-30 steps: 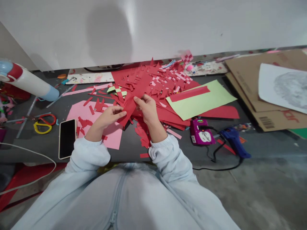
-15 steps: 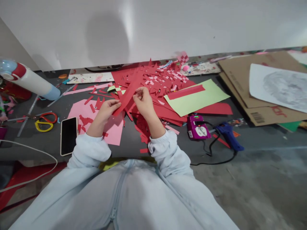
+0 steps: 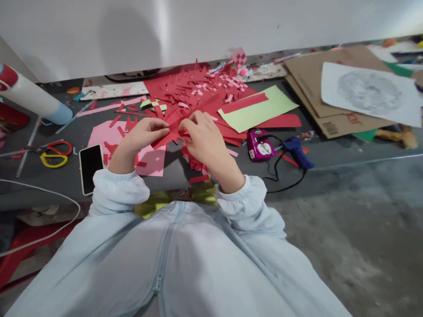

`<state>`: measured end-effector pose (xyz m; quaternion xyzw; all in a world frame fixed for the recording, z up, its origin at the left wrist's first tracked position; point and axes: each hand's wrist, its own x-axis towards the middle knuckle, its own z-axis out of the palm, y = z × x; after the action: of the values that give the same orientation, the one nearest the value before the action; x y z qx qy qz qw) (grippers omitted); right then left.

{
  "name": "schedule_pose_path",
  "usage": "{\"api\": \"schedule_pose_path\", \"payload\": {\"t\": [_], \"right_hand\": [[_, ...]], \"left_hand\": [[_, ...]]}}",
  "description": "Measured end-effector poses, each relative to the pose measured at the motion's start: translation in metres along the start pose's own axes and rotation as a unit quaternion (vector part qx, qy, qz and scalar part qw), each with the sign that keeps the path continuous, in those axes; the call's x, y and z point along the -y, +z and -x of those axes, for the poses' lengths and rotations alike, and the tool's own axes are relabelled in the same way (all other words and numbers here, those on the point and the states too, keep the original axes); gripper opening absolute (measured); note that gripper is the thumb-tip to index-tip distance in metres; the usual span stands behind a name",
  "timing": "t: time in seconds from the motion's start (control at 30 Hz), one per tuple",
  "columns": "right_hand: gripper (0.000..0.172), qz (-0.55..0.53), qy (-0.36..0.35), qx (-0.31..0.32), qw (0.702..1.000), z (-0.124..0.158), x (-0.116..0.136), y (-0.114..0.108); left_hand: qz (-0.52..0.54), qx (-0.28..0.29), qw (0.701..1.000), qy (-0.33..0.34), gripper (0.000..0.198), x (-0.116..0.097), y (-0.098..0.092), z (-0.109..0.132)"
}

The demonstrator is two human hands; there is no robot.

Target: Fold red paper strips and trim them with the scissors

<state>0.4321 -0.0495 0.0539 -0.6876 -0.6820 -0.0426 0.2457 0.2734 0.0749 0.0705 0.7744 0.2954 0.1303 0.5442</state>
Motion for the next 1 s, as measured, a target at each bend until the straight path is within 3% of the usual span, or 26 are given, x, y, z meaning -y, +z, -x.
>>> {"api": "schedule_pose_path", "payload": {"t": [0.13,0.23,0.3,0.37,0.47,0.53,0.77,1.0], "right_hand": [[0.015,0.008,-0.031,-0.003,0.999,0.018,0.01,-0.005],[0.021,0.001,-0.067,-0.003,0.998,0.031,0.016,0.002],[0.027,0.007,-0.084,0.001,0.996,0.041,0.018,0.01],[0.029,0.027,-0.101,0.013,0.994,0.054,0.019,0.021],[0.027,0.057,-0.122,0.04,0.99,0.073,0.021,0.039],[0.025,0.062,-0.123,0.064,0.988,0.083,0.022,0.049],[0.026,0.06,-0.117,0.074,0.988,0.096,0.023,0.056],[0.026,-0.008,-0.086,0.122,0.989,0.096,0.021,0.058]], "left_hand": [[-0.018,0.053,0.998,-0.008,0.016,-0.003,0.0,0.021],[-0.042,0.107,0.993,-0.009,0.022,0.001,0.0,0.035],[-0.084,0.113,0.99,-0.007,0.023,0.007,0.002,0.044],[-0.16,0.073,0.984,0.001,0.022,0.016,0.007,0.055],[-0.285,-0.065,0.956,-0.01,0.024,0.032,0.02,0.074],[-0.332,-0.116,0.936,-0.017,0.027,0.043,0.03,0.09],[-0.376,-0.138,0.915,0.048,0.025,0.075,0.065,0.135],[-0.419,-0.149,0.892,0.085,0.029,0.086,0.083,0.139]]}}
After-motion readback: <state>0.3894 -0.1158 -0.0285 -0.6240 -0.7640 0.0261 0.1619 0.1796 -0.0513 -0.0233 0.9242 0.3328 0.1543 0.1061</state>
